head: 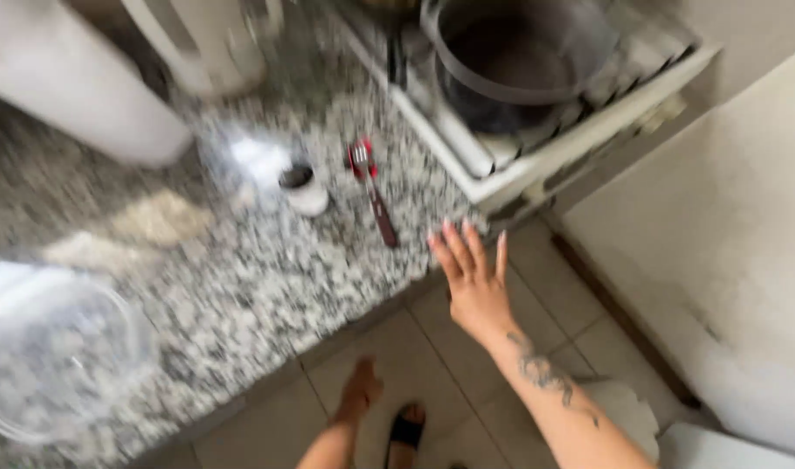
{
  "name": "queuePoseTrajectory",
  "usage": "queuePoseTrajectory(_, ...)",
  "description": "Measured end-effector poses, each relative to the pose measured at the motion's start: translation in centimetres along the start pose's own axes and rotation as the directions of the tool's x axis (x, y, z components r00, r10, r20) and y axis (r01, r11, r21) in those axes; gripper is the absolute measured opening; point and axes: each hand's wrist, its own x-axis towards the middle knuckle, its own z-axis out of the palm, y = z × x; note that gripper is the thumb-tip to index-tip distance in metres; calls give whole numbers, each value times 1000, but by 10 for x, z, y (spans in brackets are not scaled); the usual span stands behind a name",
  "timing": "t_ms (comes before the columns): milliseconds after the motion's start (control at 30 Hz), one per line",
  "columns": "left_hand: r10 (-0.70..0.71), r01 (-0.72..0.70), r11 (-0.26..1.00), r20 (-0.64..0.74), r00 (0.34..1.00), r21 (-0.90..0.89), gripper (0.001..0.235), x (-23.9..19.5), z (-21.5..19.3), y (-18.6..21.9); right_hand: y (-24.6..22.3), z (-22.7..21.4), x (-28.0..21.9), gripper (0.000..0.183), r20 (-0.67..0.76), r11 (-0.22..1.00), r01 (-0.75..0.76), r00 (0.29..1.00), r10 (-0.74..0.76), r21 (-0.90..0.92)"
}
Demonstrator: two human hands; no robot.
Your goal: The person washes a metal grater and a plastic container in the sink using a sponge and running water. They then remove food scraps from the sink drain, clean the drain cover, and place the cleaned items in a drying rack. Finally, they retrieve a plastic bag from a drawer and dispose of the collected food waste.
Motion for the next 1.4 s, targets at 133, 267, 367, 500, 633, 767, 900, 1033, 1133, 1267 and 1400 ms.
queuePoseTrajectory(133,-120,119,993,-34,992,-22,68,5,-44,43,15,31,-1,77,-226,995,88,969,-96,-47)
queuePoseTrajectory(267,-225,226,973,-33,974,46,76,40,-52,48,23,37,2,78,-199,993,114,974,-112,1)
queuePoseTrajectory(367,-321,321,946,-22,947,43,80,39,-41,42,19,47,-3,73,-272,992,118,957,-101,50)
queuePoseTrajectory(500,-371,368,928,-50,927,-58,84,1,-22,69,22,62,-7,82,-222,991,59,971,-84,-117)
queuePoseTrajectory(633,-337,334,942,101,936,40,76,-23,3,68,24,56,-4,79,-183,992,112,976,-120,-51)
queuePoseTrajectory(767,-257,264,964,188,948,-13,73,-41,51,45,10,26,-6,90,-62,997,70,996,-68,28)
queuePoseTrajectory(900,-246,271,958,219,944,-89,74,-82,59,58,6,17,-7,89,24,998,40,999,-42,53)
queuePoseTrajectory(1033,-97,38,982,-323,941,-185,24,-122,53,59,4,14,-7,86,18,995,47,999,-49,87)
queuePoseTrajectory(1133,-76,46,997,-647,758,-63,11,-107,61,29,3,11,-7,84,14,993,55,998,-57,104)
queuePoseTrajectory(1267,-370,370,929,-53,928,-12,46,-95,13,39,2,8,-5,79,-32,987,93,995,-89,130)
queuePoseTrajectory(1400,-204,231,973,-484,851,-4,21,-92,3,55,5,-4,-8,86,24,982,44,998,-50,183)
